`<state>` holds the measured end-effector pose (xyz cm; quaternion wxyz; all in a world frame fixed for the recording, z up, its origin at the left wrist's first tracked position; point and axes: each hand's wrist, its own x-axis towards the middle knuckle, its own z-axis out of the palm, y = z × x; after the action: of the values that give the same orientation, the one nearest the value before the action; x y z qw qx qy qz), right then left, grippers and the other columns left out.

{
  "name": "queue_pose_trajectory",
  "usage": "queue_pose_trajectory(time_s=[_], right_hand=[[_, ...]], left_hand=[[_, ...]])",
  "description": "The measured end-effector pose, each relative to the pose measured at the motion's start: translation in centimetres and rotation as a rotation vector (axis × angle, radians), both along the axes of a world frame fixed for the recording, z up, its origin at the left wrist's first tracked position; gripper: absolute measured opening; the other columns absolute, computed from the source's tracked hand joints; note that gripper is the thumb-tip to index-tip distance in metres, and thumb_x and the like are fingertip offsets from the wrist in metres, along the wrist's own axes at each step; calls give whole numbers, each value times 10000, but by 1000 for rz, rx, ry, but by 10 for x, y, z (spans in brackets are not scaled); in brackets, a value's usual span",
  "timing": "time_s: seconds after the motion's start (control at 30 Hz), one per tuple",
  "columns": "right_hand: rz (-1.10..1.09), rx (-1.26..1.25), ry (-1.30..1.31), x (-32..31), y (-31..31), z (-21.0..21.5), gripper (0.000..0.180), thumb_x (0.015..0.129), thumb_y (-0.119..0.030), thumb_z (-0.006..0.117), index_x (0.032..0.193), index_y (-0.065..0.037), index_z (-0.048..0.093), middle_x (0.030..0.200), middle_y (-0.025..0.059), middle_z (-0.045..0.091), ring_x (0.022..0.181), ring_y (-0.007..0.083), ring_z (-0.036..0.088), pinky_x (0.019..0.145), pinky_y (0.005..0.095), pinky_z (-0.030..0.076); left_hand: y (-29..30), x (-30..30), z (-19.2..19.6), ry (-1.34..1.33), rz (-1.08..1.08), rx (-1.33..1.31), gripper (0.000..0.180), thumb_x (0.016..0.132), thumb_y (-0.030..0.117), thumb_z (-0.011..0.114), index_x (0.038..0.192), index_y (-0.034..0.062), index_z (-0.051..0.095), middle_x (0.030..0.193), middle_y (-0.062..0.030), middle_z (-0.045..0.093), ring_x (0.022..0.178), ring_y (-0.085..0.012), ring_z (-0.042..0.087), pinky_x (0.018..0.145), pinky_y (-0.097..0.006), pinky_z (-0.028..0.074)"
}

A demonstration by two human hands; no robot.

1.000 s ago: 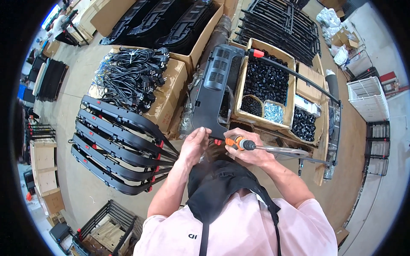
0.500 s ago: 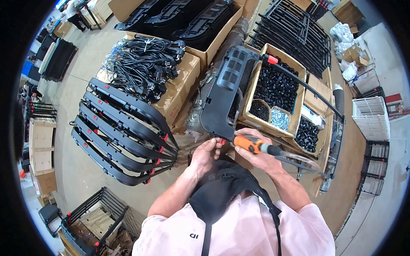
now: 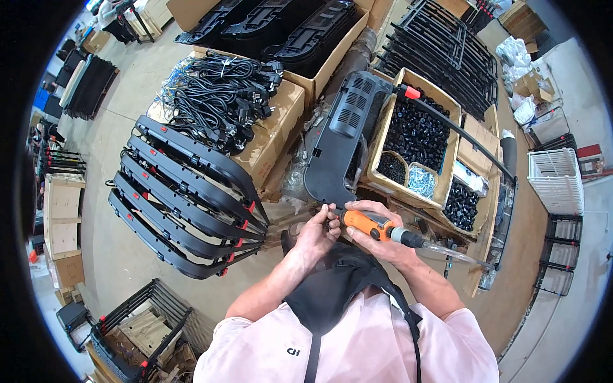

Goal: Assembling a vehicle running board by attaching plastic components using an electric screwdriver and screws.

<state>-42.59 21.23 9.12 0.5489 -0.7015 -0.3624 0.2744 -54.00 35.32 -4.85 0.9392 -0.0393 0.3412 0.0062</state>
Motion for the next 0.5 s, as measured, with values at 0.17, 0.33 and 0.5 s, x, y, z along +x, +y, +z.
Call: queue_pose_trajectory(time_s=[0.17, 0.33, 0.5], right_hand=[[9, 7, -7, -4, 4, -2, 499, 877, -12, 804, 1332, -30, 600, 1328, 171, 691, 1247, 257, 661, 1092, 424, 526], [-10, -83, -75, -4, 21, 2, 480, 907, -22, 787, 1348, -27, 597, 1333, 144, 692, 1198, 211, 670, 1051, 380, 540], [-17, -156, -7, -1, 40, -4, 446, 917, -20, 782, 1333, -40, 622, 1276, 122, 705, 1094, 171, 706, 966, 329, 578]], left_hand=[[-2, -2, 0, -9, -12, -12, 269, 1117, 346, 561, 1168, 95, 642, 851, 11, 601, 724, -134, 553, 660, -284, 494], [-7, -3, 18, 77, -48, 119, 322, 1142, 348, 494, 1191, 65, 639, 949, -20, 667, 812, -168, 644, 728, -316, 563], [-6, -14, 3, 50, -183, 223, 342, 1149, 337, 471, 1208, 48, 645, 1040, -48, 708, 866, -179, 699, 760, -309, 608]])
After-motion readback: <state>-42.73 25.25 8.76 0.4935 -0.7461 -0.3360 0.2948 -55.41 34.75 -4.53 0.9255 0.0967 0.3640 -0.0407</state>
